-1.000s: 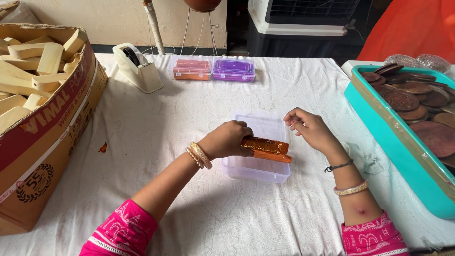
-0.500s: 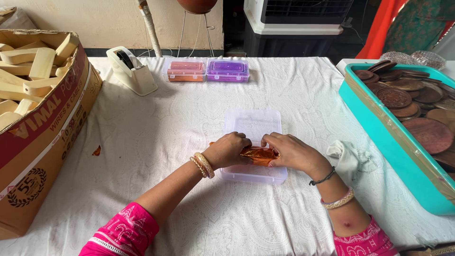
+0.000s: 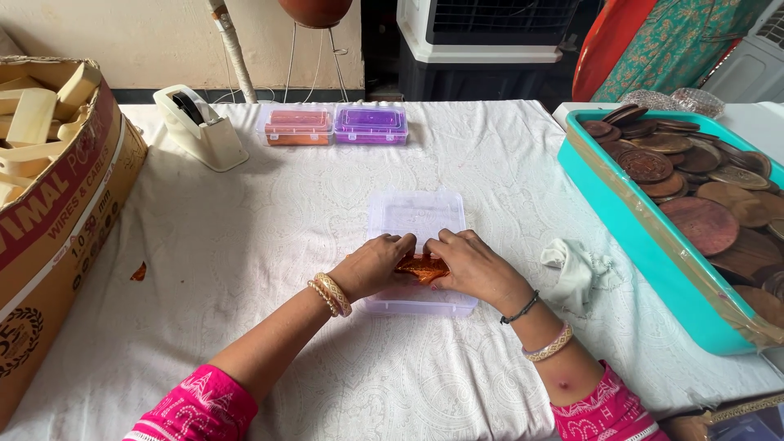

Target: Manually wrapping small wooden items in foil and placing them into plastic cases.

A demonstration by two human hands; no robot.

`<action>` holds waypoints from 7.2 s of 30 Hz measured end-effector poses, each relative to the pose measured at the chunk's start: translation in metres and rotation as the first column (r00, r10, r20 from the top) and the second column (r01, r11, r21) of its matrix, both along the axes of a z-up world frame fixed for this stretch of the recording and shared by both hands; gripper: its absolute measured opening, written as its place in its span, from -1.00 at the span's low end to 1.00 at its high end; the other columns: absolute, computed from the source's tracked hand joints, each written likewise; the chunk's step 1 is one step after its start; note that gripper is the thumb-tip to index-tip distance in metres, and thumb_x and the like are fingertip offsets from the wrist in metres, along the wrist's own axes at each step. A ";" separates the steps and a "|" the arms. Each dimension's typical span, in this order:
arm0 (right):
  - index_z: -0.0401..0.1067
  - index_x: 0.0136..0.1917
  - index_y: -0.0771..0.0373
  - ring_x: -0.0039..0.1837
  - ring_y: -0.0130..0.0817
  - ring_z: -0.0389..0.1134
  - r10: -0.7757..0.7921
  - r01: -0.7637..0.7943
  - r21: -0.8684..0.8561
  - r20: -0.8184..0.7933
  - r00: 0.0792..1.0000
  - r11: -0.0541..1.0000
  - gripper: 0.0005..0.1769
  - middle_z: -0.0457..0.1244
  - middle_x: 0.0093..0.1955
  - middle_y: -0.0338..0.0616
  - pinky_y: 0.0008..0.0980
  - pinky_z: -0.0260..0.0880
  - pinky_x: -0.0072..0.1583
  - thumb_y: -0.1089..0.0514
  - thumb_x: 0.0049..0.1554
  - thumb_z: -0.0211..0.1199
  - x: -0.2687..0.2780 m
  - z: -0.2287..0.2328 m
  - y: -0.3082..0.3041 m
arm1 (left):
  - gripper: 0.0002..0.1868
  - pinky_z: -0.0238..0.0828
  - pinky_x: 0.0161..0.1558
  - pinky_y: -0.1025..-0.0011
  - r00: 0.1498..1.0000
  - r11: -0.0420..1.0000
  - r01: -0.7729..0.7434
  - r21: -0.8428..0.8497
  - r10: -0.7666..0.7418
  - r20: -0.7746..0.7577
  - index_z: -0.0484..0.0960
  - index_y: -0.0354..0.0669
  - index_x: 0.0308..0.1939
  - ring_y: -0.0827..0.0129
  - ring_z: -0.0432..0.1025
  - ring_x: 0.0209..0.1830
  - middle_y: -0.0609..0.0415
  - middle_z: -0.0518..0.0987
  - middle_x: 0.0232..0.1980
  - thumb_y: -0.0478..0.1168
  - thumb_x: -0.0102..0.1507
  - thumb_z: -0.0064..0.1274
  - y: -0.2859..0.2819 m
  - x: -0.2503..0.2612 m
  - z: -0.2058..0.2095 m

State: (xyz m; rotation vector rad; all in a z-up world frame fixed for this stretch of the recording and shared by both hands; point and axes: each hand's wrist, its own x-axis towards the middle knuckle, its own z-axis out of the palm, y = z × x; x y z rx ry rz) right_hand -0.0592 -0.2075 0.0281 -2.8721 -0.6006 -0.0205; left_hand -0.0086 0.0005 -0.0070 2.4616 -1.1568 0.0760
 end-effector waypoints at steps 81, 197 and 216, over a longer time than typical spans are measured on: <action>0.35 0.13 0.16 -0.03 -0.30 0.25 -0.030 0.040 -0.051 0.180 0.983 0.998 -0.56 0.31 -0.30 -0.22 -0.17 0.05 0.16 0.45 -0.02 0.18 0.008 -0.008 -0.009 | -0.52 0.66 -0.22 0.38 0.958 0.924 -0.283 0.258 0.256 0.132 0.33 -0.19 0.14 0.03 0.55 -0.09 -0.17 0.55 -0.05 -0.46 0.18 0.11 -0.001 -0.019 0.004; 0.15 0.50 0.26 0.35 -0.35 0.28 0.037 0.128 0.978 -0.124 0.992 -0.165 -0.21 0.19 0.33 -0.05 -0.32 0.31 0.32 -0.38 0.32 -0.24 0.073 -0.067 0.083 | -0.37 0.31 0.25 0.11 0.974 0.648 -0.149 -0.747 0.228 0.003 0.19 -0.30 0.41 -0.07 0.34 0.23 -0.30 0.43 0.25 0.02 0.40 -0.05 -0.001 0.001 0.013; 0.44 -0.04 0.24 0.22 0.05 0.38 -0.051 -0.269 0.189 0.892 0.450 0.945 -0.68 0.28 0.12 -0.09 0.16 0.35 0.21 0.09 0.30 -0.11 0.041 0.009 0.094 | -0.10 0.09 -0.73 0.52 0.682 0.428 -0.485 -0.762 -0.360 -0.637 0.45 -0.26 -0.20 0.53 0.17 -0.73 0.16 0.31 -0.59 0.47 0.46 -0.73 -0.011 0.017 -0.049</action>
